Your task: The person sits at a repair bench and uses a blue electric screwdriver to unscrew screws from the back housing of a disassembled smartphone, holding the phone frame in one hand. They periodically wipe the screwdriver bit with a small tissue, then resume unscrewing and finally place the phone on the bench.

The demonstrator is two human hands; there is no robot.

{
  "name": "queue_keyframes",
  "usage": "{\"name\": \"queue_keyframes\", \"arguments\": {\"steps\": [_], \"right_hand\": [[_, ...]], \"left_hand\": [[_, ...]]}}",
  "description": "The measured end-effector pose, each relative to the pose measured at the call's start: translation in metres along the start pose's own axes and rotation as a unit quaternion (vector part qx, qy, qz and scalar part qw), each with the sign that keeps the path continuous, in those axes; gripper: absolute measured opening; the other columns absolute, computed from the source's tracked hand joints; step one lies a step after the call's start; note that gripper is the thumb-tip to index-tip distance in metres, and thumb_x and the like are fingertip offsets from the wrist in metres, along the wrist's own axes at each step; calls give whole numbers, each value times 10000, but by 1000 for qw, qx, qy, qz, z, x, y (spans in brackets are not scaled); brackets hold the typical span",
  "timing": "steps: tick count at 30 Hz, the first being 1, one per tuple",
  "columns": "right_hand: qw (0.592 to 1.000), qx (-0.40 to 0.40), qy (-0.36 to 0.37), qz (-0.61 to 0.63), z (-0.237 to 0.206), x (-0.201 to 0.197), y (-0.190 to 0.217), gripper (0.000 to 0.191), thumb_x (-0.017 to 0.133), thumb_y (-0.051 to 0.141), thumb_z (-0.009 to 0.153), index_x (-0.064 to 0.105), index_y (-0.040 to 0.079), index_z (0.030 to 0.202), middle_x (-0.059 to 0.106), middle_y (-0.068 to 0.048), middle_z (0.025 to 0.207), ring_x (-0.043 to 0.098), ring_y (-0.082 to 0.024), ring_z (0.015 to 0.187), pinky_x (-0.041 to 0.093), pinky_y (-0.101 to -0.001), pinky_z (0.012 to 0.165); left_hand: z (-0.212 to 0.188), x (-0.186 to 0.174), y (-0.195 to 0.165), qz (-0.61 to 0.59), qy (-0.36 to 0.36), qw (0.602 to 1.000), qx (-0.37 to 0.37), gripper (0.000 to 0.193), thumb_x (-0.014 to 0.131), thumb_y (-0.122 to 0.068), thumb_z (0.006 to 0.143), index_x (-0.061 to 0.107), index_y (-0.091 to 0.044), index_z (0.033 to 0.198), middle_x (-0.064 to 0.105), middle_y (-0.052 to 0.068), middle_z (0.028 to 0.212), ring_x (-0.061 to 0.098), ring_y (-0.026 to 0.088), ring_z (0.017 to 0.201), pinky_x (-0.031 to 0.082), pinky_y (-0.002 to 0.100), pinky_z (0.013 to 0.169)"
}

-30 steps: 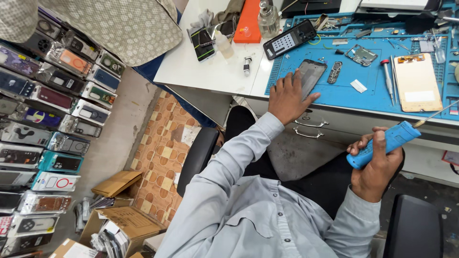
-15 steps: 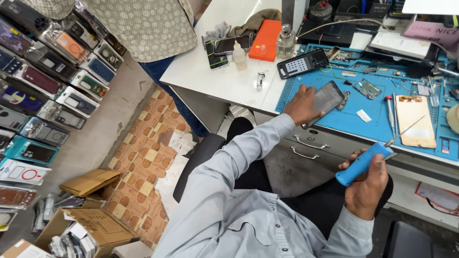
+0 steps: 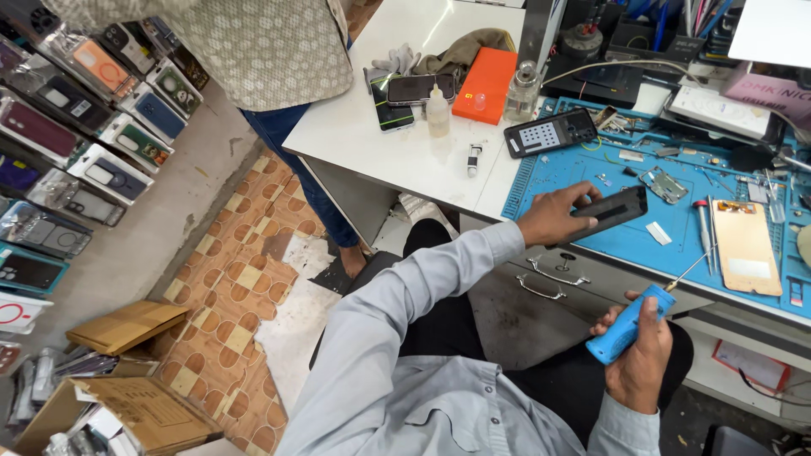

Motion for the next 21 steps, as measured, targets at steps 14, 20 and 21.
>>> {"name": "queue_keyframes", "arguments": {"steps": [14,20,21], "right_hand": [[997,47,59,8,19,46,-10,525,310,430,1195,479,-21,1404,608,-142,1028,610,-233,862,521,-408,789],[996,63,62,7,29,57,-27,343,483,354,1140,507,64,1320,652,-164,1081,650,-233,815,546,-372,727],[996,69,60,5,31,58,-31,332,500,355,1140,514,72,1311,642,-160,1050,644,-225,799,546,-367,716]], "left_hand": [[-60,-41,54,-629,78,761,-137,516,627,-183,988,366,-98,1425,587,170,1303,633,293,1191,612,413,914],[-108,-60,44,-749,194,627,-91,588,432,-393,1179,351,-14,1621,541,225,1498,605,335,1322,535,469,1077],[-113,-61,45,-760,205,609,-99,626,383,-443,1180,345,-6,1626,541,225,1508,606,339,1328,532,471,1091]]}}
Point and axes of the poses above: each hand's wrist, its own z-axis towards the middle knuckle, its own x-axis out of the palm, y = z × x, the point moved 5 cm from there along z, towards the middle knuckle
